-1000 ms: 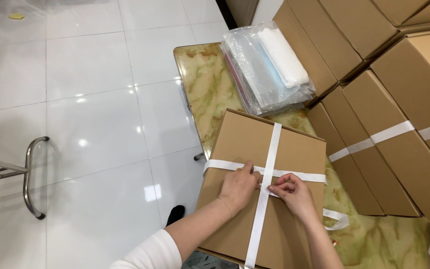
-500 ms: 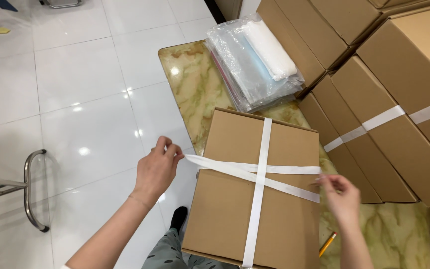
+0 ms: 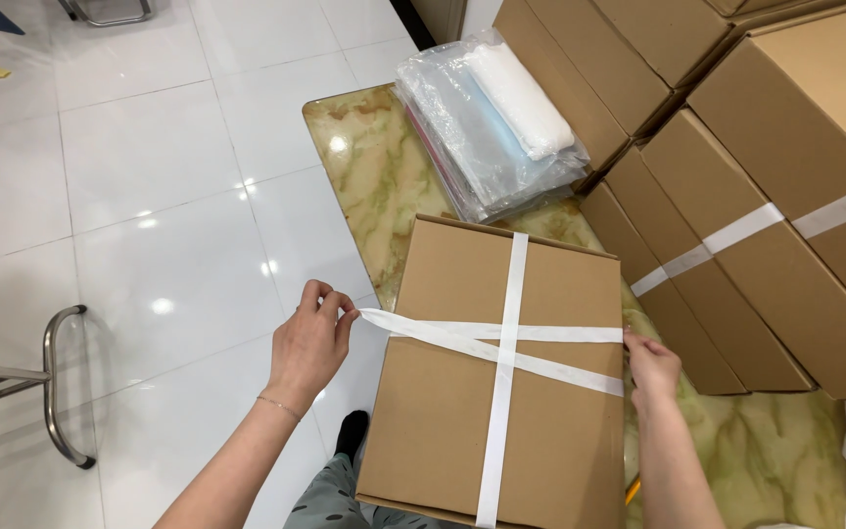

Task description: Wrapping a cardboard box with a white ribbon, tying a bow, and attaching a handwritten sticky note.

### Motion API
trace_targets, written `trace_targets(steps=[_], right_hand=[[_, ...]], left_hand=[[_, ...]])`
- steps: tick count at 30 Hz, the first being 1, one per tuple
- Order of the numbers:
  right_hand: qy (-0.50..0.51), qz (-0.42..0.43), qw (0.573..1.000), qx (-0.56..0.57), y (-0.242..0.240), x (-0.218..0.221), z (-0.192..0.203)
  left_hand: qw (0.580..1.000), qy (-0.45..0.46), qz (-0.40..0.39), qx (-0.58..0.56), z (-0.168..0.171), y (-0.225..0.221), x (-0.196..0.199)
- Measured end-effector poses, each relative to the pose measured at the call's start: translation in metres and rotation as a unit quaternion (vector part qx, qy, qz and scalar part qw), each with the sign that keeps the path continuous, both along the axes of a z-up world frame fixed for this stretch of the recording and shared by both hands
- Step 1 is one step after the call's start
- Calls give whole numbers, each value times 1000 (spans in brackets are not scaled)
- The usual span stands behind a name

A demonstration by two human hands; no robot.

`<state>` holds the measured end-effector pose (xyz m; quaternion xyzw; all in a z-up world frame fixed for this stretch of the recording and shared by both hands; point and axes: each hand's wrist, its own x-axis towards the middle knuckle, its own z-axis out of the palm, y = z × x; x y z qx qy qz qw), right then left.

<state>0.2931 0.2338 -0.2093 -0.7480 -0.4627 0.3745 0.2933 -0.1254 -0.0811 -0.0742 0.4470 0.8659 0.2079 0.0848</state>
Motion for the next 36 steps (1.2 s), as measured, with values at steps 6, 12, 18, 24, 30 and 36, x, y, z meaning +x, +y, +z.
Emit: trace_targets(steps=[6, 12, 18, 24, 30, 36], right_hand=[[154, -62, 984, 60, -11, 16, -11], [375, -95, 910, 151, -85, 20, 26], [282, 22, 945, 164, -117, -57, 150], [147, 267, 946, 107, -114, -141, 186], [304, 319, 897, -11, -123, -143, 187], [331, 408, 850, -20, -135, -127, 226]], left_hand=[[1000, -4, -1, 7, -4, 5, -2], [999, 3, 3, 45, -3, 18, -2], [979, -24, -89, 180, 50, 61, 13], [888, 129, -327, 295, 102, 122, 68], [881, 75, -374, 280, 108, 147, 86], [895, -205, -344, 198, 45, 165, 83]])
